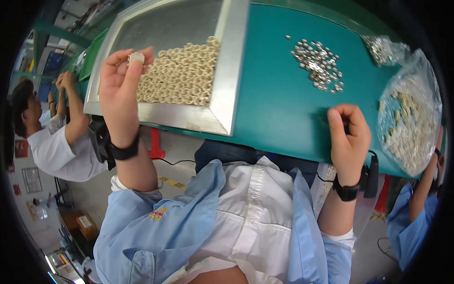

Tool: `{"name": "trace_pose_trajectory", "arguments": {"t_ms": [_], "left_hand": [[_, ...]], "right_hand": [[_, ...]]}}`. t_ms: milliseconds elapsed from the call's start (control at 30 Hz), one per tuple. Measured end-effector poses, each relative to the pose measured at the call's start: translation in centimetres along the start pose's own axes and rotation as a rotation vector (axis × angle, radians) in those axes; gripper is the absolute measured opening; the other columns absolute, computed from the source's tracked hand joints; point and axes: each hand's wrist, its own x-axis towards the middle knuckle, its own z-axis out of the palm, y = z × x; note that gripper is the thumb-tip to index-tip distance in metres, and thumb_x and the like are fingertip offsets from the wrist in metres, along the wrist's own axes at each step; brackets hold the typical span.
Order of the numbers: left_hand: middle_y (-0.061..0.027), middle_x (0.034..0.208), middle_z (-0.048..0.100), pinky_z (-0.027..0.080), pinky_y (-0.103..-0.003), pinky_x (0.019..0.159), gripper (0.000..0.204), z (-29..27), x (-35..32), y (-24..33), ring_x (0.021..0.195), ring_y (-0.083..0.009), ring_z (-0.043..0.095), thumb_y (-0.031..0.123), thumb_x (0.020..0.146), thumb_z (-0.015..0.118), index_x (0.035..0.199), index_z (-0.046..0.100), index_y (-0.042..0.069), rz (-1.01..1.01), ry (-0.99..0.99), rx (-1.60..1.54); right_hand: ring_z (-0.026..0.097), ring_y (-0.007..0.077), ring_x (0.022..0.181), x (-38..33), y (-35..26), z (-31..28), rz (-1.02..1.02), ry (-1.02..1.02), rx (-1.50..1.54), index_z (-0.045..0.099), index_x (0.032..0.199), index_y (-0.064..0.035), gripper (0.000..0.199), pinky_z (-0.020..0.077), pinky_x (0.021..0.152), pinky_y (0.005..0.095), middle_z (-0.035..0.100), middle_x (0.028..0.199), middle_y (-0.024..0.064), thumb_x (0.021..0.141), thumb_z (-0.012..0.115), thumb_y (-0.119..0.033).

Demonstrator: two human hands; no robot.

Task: The person assembles components by hand, picking up a plastic housing and a metal contact, fitting the contact into the housing, and placing the assembled unit onto a tray.

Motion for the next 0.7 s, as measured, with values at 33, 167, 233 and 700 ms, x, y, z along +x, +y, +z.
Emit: {"name": "trace_pose_trajectory", "arguments": {"t_ms": [33, 167, 233, 700], "left_hand": [[-0.0071, 0.093, 0.062, 0.046, -0.023, 0.077, 0.028, -2.1, 0.9, -0.5, 0.087, -0.0125, 0.058, 0.005, 0.086, 0.057, 0.113, 0.05, -0.001, -0.014, 0.061, 0.142], [-0.0064, 0.095, 0.063, 0.045, -0.021, 0.071, 0.025, -8.2, 3.2, -2.6, 0.081, -0.0092, 0.057, 0.009, 0.083, 0.062, 0.105, 0.056, 0.0, -0.114, 0.031, 0.693], [-0.0061, 0.093, 0.064, 0.045, -0.022, 0.069, 0.024, -8.9, 3.5, -3.0, 0.078, -0.0086, 0.057, 0.012, 0.082, 0.063, 0.102, 0.059, 0.0, -0.196, 0.007, 0.753], [-0.0088, 0.088, 0.065, 0.046, -0.025, 0.071, 0.023, -8.9, 2.5, -2.4, 0.079, -0.0121, 0.059, 0.015, 0.088, 0.054, 0.103, 0.062, -0.002, -0.295, -0.106, 0.82]], "right_hand": [[0.045, 0.0039, 0.073, 0.1, -0.1, 0.1, -0.013, -0.016, 0.015, 0.053, 0.088, -0.0014, 0.008, 0.0348, 0.066, 0.0166, 0.05, 0.079, -0.0032, 0.09, 0.055, -0.009], [0.04, 0.0036, 0.064, 0.3, -0.1, 0.4, -0.017, 0.056, 0.001, 0.054, 0.084, -0.0012, 0.012, 0.0317, 0.057, 0.0176, 0.049, 0.071, -0.004, 0.087, 0.059, -0.012], [0.04, 0.0034, 0.063, 0.3, 0.0, 0.4, -0.007, 0.052, 0.014, 0.054, 0.084, -0.0012, 0.013, 0.031, 0.056, 0.0176, 0.049, 0.071, -0.0041, 0.088, 0.059, -0.012], [0.043, 0.0039, 0.072, 0.2, 0.0, 0.0, 0.024, -0.045, -0.019, 0.053, 0.089, -0.0014, 0.01, 0.0338, 0.064, 0.0169, 0.05, 0.079, -0.0027, 0.091, 0.054, -0.011]]}}
